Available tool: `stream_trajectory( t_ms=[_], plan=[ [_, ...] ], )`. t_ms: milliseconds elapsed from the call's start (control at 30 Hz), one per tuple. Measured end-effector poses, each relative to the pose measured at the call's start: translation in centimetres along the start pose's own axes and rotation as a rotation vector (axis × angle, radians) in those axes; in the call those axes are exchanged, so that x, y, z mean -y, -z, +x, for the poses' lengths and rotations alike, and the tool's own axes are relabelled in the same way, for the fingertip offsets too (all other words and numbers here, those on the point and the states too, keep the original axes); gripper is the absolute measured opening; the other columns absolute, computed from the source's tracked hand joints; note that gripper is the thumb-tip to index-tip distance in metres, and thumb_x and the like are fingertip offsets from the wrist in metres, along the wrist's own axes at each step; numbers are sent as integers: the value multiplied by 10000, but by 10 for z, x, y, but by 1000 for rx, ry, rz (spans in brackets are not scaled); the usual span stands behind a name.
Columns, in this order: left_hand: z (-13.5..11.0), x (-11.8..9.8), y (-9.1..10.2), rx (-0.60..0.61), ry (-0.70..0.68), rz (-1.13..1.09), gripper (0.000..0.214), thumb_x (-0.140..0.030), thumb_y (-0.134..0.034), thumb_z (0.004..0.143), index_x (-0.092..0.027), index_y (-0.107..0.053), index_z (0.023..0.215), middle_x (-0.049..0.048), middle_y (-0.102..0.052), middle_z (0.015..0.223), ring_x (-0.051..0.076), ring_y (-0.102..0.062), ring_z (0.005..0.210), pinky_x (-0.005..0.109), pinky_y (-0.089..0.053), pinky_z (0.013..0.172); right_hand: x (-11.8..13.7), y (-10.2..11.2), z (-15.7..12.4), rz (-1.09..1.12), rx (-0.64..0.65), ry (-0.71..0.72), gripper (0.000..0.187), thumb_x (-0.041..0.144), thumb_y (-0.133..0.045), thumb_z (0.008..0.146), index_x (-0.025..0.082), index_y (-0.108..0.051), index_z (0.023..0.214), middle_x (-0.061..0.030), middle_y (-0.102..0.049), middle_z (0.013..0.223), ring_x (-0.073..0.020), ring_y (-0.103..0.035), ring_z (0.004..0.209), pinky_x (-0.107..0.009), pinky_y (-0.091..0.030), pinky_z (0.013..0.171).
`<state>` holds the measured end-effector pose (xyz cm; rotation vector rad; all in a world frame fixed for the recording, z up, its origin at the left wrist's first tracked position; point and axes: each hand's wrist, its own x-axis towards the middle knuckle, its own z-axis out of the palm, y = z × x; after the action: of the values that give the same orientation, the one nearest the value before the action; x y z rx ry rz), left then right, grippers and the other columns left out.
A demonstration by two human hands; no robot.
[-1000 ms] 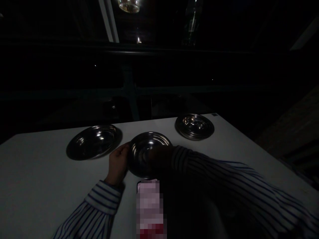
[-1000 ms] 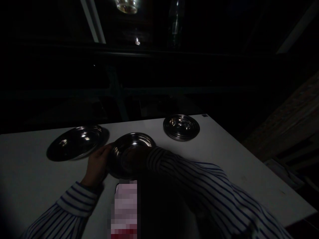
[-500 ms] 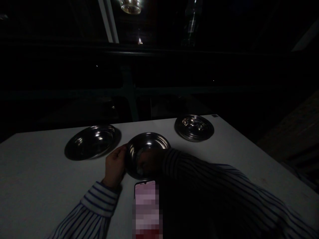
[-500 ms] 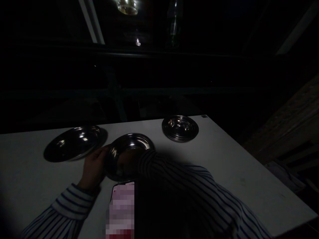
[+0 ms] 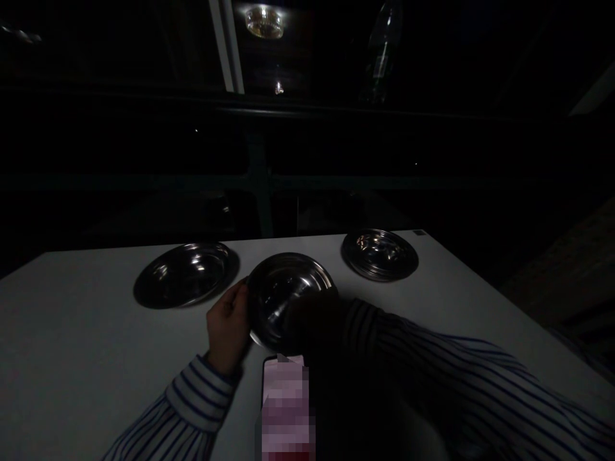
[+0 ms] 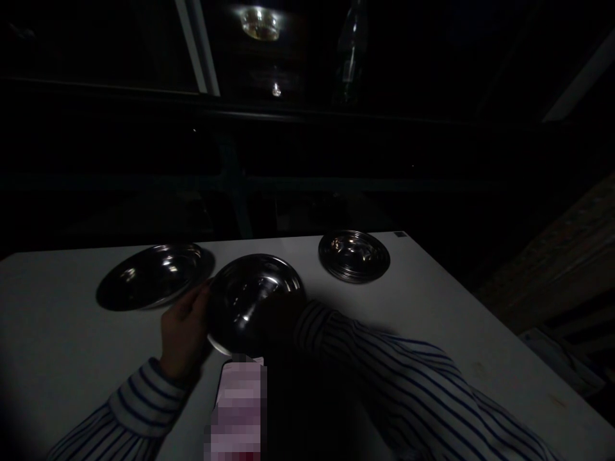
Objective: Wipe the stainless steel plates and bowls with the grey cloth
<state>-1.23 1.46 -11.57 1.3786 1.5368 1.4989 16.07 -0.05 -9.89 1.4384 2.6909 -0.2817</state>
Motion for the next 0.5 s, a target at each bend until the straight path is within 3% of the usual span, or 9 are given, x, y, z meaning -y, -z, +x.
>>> stream_trajectory(
  t_ms=[167,300,500],
  plan=[
    [-4,-4,-1,16,-111,39,395,-336,-515,761,-86,-655,1033,88,-709,977,205,-647,906,298,-502,815,-8,-1,-1,-3,-102,-66,239,160,-439,854,132,-651,960,-98,-623,1054,-226,-562,998,-344,-436,843],
    [-4,-4,-2,4,-108,41,410,-340,-498,769,-74,-648,1042,98,-706,985,207,-648,910,300,-506,810,-13,-2,5,15,-215,-165,275,180,-396,870,123,-617,1024,-139,-589,1076,-251,-574,955,-385,-460,789],
    [-3,3,-2,-37,-84,46,403,-344,-498,767,-87,-654,1035,95,-710,971,213,-648,908,312,-504,811,7,-13,22,65,-238,30,243,164,-452,858,187,-629,1024,-44,-601,1093,-161,-537,1006,-287,-411,877]
  ],
)
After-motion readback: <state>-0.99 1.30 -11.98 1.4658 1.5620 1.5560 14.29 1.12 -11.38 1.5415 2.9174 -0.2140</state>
